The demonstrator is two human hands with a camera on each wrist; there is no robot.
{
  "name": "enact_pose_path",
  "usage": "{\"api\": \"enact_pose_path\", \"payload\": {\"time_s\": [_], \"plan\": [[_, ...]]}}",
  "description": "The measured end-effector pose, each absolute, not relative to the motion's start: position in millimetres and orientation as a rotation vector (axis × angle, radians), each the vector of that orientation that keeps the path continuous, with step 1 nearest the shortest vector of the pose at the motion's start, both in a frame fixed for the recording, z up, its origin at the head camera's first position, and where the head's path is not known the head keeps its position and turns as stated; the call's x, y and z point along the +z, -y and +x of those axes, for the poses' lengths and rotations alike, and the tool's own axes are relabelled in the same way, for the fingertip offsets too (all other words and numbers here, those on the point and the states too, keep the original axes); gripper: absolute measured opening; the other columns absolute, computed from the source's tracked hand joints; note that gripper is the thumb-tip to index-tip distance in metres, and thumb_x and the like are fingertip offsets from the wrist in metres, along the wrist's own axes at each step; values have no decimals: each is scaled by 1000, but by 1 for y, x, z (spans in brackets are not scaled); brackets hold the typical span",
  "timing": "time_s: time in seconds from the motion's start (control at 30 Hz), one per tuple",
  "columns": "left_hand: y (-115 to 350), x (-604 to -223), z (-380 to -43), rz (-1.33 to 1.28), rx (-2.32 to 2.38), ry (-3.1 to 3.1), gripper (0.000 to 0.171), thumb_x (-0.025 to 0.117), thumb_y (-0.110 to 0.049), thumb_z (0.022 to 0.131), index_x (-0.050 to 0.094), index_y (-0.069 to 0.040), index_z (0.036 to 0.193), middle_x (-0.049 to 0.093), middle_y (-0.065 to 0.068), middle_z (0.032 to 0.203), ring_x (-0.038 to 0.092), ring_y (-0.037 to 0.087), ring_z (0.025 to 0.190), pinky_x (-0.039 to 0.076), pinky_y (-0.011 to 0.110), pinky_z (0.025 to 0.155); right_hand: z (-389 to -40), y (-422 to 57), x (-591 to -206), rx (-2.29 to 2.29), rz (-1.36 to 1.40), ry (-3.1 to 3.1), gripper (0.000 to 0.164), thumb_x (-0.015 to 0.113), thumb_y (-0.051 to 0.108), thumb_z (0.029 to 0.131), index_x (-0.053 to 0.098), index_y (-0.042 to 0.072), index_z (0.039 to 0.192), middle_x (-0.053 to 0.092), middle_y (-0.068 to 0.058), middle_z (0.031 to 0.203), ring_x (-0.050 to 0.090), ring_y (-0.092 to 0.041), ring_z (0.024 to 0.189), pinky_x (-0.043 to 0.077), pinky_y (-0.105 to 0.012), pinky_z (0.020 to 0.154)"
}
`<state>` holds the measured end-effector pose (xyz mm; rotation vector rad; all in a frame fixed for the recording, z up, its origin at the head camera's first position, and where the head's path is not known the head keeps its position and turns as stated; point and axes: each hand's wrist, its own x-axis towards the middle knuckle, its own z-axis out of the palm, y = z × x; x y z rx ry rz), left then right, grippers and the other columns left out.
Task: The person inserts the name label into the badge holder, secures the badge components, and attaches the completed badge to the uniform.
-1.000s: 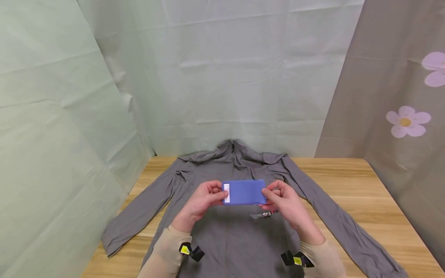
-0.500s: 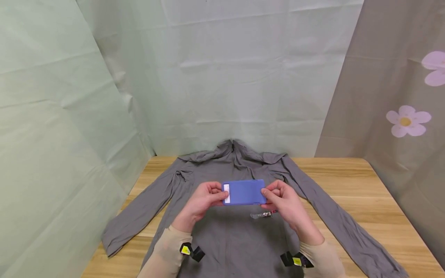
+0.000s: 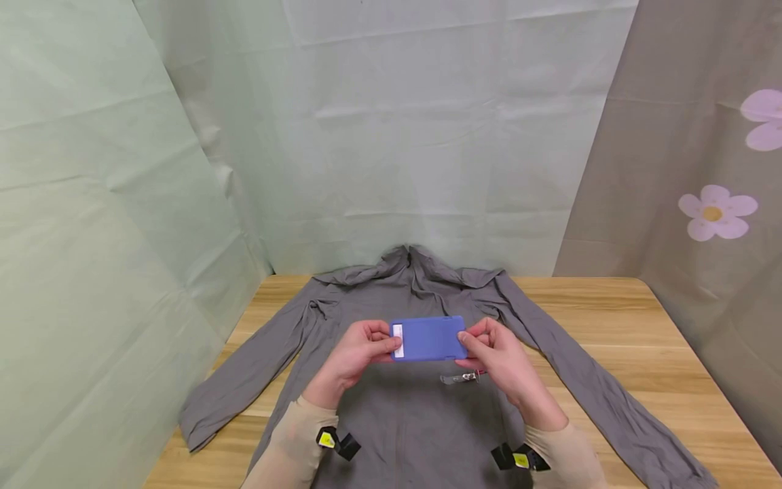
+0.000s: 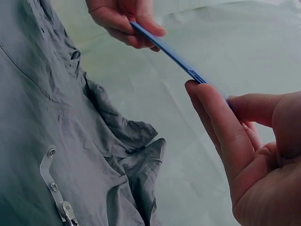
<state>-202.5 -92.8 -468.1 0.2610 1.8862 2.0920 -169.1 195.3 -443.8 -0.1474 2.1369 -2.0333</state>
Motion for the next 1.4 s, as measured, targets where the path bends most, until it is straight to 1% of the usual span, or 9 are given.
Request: {"api": "enact_pose_path", "payload": {"time_s": [0.27,0.37,0.5,0.67,0.77,0.9,1.0,1.13,1.4], "plan": [[94,-467,-202,237,2102,-1900,12,76,4,97,65,4,92,73,6,80,74,13,73,65,32,72,-169,-191,-446,-2015,-154,-2166,24,63,9,110,47,-8,114,67,-17,89,78,-22,84,64,-38,81],[94,-467,-202,224,2104,-1905,12,76,4,96,65,3,91,72,6,79,74,12,72,65,31,71,-169,-190,-447,-2013,-153,-2187,24,64,9,109,47,-7,113,67,-17,88,79,-25,84,65,-37,79],[94,-468,-202,224,2119,-1893,13,76,4,96,65,2,91,72,5,79,74,12,72,65,30,70,-169,-189,-448,-2019,-142,-2201,27,66,11,109,47,-7,116,71,-18,91,79,-24,81,65,-34,76],[94,-467,-202,243,2153,-1857,8,75,3,97,67,5,97,75,6,83,74,12,74,65,31,72,-169,-188,-447,-2043,-106,-2206,42,69,14,107,49,-10,136,76,-21,108,78,-17,85,65,-33,78],[96,-465,-202,265,2149,-1859,16,74,1,99,69,12,109,78,10,91,76,13,78,65,34,77,-169,-188,-446,-2057,-110,-2210,49,70,12,106,49,-13,142,76,-21,112,78,-16,87,65,-35,80],[98,-465,-203,284,2135,-1859,29,71,-2,102,67,19,122,78,17,100,76,14,82,65,38,81,-169,-187,-447,-2094,-86,-2218,43,74,10,103,56,-15,133,75,-17,103,77,-16,82,65,-35,78],[97,-465,-202,279,2127,-1868,32,72,-2,102,67,20,125,78,20,103,76,14,82,65,37,80,-168,-186,-449,-2137,-33,-2210,34,77,9,101,61,-14,121,72,-13,95,76,-18,77,66,-36,75],[94,-465,-200,281,2119,-1895,33,74,-1,100,69,17,127,77,22,107,77,14,82,65,33,78,-167,-181,-453,-2154,-31,-2144,26,77,7,100,61,-11,109,73,-12,90,75,-17,75,66,-41,76],[90,-459,-197,302,2150,-1886,32,72,1,101,68,17,128,76,27,111,77,13,82,65,33,77,-166,-178,-454,-2160,9,-2157,24,77,7,100,62,-10,108,77,-12,90,77,-17,71,65,-41,73]]}}
